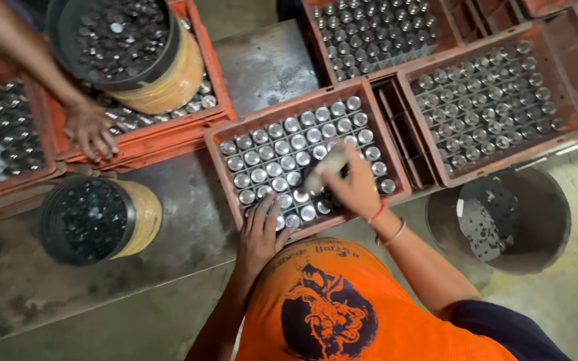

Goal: The person arranges small cylindrical metal parts into a plastic crate, placing them one by one into the crate's compartments. They then use a cylindrical tool to press down on the parts, ensuring they are seated properly.

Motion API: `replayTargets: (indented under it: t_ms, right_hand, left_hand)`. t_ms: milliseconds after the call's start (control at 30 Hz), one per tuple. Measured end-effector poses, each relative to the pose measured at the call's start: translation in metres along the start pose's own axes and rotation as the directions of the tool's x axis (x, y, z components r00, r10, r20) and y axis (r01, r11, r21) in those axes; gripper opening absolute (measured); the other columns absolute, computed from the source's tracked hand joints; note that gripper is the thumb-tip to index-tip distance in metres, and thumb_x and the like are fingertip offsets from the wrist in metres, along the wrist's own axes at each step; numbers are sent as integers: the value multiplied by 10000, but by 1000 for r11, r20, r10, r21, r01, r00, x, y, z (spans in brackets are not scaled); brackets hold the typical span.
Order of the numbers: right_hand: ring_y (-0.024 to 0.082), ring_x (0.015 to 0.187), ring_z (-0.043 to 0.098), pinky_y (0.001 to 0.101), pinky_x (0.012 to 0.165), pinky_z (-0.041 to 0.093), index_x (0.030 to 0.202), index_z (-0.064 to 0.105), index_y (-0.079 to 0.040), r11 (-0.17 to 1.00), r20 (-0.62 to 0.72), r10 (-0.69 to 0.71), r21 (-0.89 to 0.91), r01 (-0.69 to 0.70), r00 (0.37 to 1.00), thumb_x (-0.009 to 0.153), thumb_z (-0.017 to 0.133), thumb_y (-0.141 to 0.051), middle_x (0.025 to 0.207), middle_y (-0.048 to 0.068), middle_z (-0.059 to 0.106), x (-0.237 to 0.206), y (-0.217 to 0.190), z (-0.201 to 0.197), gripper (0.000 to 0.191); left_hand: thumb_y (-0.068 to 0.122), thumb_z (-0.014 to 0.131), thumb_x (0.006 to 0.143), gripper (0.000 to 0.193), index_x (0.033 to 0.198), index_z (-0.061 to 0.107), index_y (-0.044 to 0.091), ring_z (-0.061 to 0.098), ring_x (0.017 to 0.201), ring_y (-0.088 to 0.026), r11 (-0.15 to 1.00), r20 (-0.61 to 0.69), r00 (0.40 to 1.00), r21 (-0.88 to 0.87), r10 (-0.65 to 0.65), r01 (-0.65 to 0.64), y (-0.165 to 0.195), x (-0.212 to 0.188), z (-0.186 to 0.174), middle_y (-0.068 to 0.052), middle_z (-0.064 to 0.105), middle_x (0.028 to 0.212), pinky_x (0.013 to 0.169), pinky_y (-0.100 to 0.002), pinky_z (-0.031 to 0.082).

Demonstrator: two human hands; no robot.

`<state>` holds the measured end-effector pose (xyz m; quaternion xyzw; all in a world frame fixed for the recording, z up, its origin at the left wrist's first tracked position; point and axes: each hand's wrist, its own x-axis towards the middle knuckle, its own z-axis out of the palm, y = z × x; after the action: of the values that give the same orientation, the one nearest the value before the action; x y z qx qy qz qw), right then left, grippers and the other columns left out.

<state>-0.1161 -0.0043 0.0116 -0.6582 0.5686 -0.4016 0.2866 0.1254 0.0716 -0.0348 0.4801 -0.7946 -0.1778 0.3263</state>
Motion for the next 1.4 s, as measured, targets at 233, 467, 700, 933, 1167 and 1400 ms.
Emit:
replayTargets:
  t_ms: [233,467,700,933,1167,1400]
  right_hand:
    - [418,1363,574,462,1162,427,1519,458,-17,929,125,-367,93,357,922,1026,609,-177,1477,245,578,-16,-58,11,540]
    - [397,1259,601,427,1042,491,1440,518,-35,990,-1,-96,-106,96,995,923,706,-166,1388,214,595,-68,-22,-28,566]
    - [245,818,679,342,731,558,1376,572,-54,950,-224,275,-87,-301,935,900,708,-190,1222,153,654,-171,13,-24,514]
    - [249,813,660,347,709,534,1324,613,-40,907,-395,313,-147,-396,864,942,697,-212,1094,157,661,-192,37,-36,427]
    - [228,786,647,332,730,535,1230,648,-19,925,-452,256,-143,-353,854,925,729,-169,1039,141,637,-176,63,-91,349]
    - [222,859,703,316,796,548,1190,666,-14,922,-639,236,-92,-377,732,986,705,-145,1013,121,717,-158,129,-200,245]
  left_hand:
    - [141,677,1001,385,1347,583,3,546,659,-172,208,256,789,-878,-558,432,-13,24,30,-93,617,911,564,-316,439]
    - [62,685,1036,715,1611,273,-41,554,1373,-284,860,-262,913,-486,-313,155,-122,131,-81,-208,502,1542,1192,-394,423]
    - [53,666,1100,515,1522,387,-44,544,1348,-306,999,-431,902,-32,11,-27,-126,203,-155,-208,513,1498,1179,-436,427]
    - [138,699,999,443,1373,567,-59,575,1278,-385,987,-146,989,-157,13,-36,-2,155,-28,-245,607,1365,1133,-492,431]
    - [195,677,961,502,1381,537,-41,595,1265,-370,863,271,950,-505,156,3,89,129,68,-246,604,1354,1117,-444,470]
    - [226,730,919,820,1468,295,-201,402,1355,-577,980,254,963,-194,85,-35,114,143,141,-447,385,1457,1147,-541,348]
